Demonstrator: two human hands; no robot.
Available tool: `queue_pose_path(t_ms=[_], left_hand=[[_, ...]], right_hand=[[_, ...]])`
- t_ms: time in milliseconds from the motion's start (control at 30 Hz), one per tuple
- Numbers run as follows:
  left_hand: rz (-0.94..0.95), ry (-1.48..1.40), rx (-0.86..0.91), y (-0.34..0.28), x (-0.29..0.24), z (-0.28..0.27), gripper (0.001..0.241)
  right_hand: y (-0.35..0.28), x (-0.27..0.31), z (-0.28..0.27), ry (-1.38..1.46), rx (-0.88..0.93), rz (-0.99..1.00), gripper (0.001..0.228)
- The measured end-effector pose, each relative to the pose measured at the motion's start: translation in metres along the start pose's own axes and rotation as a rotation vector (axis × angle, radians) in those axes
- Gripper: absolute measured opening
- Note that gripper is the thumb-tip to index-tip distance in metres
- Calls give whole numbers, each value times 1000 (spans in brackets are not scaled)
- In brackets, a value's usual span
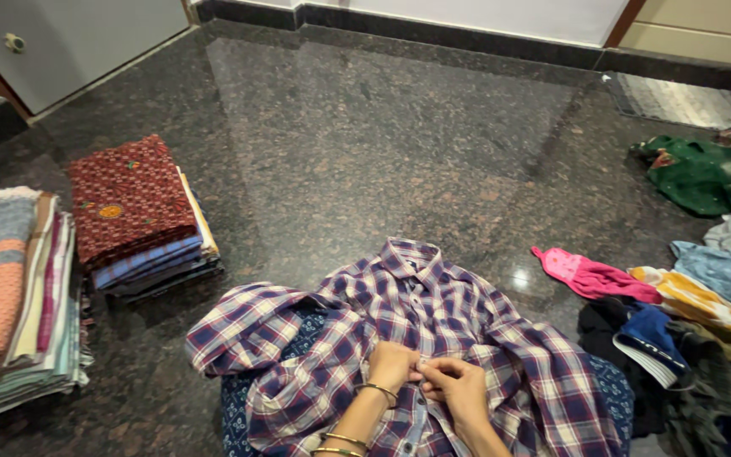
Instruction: The person folds a tie-dye t-shirt and places it on a pile, then picks up a plaid shirt, buttons it, and folds it. The person is sitting on the floor surrounded by piles of clothes.
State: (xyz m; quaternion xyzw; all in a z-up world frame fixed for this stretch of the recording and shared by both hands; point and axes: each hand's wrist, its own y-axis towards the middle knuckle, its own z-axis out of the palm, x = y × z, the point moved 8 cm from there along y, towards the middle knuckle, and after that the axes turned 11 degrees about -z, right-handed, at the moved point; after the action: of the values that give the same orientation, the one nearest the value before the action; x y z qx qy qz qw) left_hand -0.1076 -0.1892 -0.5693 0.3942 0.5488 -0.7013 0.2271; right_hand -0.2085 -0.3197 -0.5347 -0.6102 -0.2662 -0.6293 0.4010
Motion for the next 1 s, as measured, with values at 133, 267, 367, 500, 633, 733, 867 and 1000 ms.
queue_pose_path(t_ms=[133,267,367,500,633,733,867,1000], left_hand=[[19,139,-70,-18,-12,-6,9],[66,198,-204,-25,-18,-7,10],[63,119,-187,-19,-11,-8,15],[166,133,-156,-13,-3,-4,15],[172,90,-133,-6,4,-5,17],[159,71,-113,-4,7,-5,10],[228,116,-50,-10,0,0,11],[224,166,-1,-15,0,0,17]], right_hand=[[-4,3,3,-8,3,-9,11],[-8,11,2,16,4,0,11],[-7,11,1,23,-14,52,13],[-4,4,-2,24,24,64,12],[2,-8,-3,4,-1,20,13],[4,-16,-4,17,-12,33,15],[5,-8,-5,38,22,16,18],[-2,-7,-4,64,9,96,19]])
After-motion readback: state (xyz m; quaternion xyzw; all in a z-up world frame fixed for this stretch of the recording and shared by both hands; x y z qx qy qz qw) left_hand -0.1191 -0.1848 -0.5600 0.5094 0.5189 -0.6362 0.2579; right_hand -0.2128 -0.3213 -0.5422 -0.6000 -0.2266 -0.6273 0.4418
